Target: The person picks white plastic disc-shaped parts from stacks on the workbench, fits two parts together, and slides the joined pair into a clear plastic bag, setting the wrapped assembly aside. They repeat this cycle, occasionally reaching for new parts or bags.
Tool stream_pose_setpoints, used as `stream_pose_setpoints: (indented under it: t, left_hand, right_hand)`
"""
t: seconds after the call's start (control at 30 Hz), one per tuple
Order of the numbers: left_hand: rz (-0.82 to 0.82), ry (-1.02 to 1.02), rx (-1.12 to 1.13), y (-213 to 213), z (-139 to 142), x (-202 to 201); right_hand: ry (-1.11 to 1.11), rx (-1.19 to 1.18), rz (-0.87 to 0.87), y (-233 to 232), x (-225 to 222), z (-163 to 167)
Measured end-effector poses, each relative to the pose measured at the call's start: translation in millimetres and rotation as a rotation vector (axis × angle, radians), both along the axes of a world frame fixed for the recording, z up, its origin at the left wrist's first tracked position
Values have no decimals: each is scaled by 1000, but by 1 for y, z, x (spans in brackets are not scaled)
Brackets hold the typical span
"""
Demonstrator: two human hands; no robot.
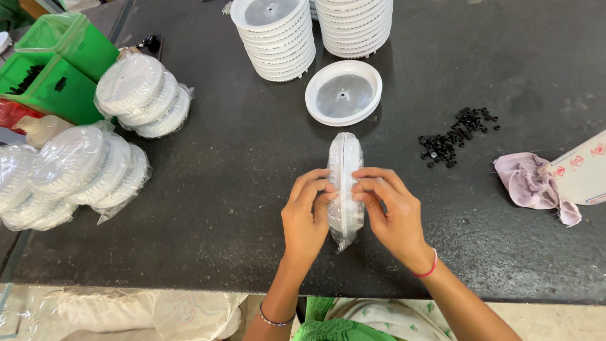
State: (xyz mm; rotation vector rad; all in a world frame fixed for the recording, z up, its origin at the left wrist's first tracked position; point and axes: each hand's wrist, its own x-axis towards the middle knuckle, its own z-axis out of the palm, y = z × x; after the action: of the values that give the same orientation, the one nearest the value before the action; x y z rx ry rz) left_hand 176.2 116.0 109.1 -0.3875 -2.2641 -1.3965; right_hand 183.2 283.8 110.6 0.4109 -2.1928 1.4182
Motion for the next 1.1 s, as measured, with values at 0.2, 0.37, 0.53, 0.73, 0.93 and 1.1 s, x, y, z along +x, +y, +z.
stream_pose_setpoints:
  t: [0.2,0.37,0.53,0.73,0.93,1.1]
  left_hand:
    - [37,79,-86,7,14,-9]
    - [2,-41,-55,3,22,-16]
    - [25,-185,-12,2,25,-37]
    - [30,3,-36,1,18,-32]
    - [-330,-50,-30,-37,5,0]
    - [-178,-324,209,-33,-4,0]
  right_hand:
    - [-2,65,-31,2,-10,11]
    - [17,157,-55,5,-23,11]
    - [-57,130,-45,-1,-48,6]
    - [55,71,-4,-1,-43,7]
    - [-25,9,191,20,1,5]
    - [-203,-86,142,24,-5,-12]
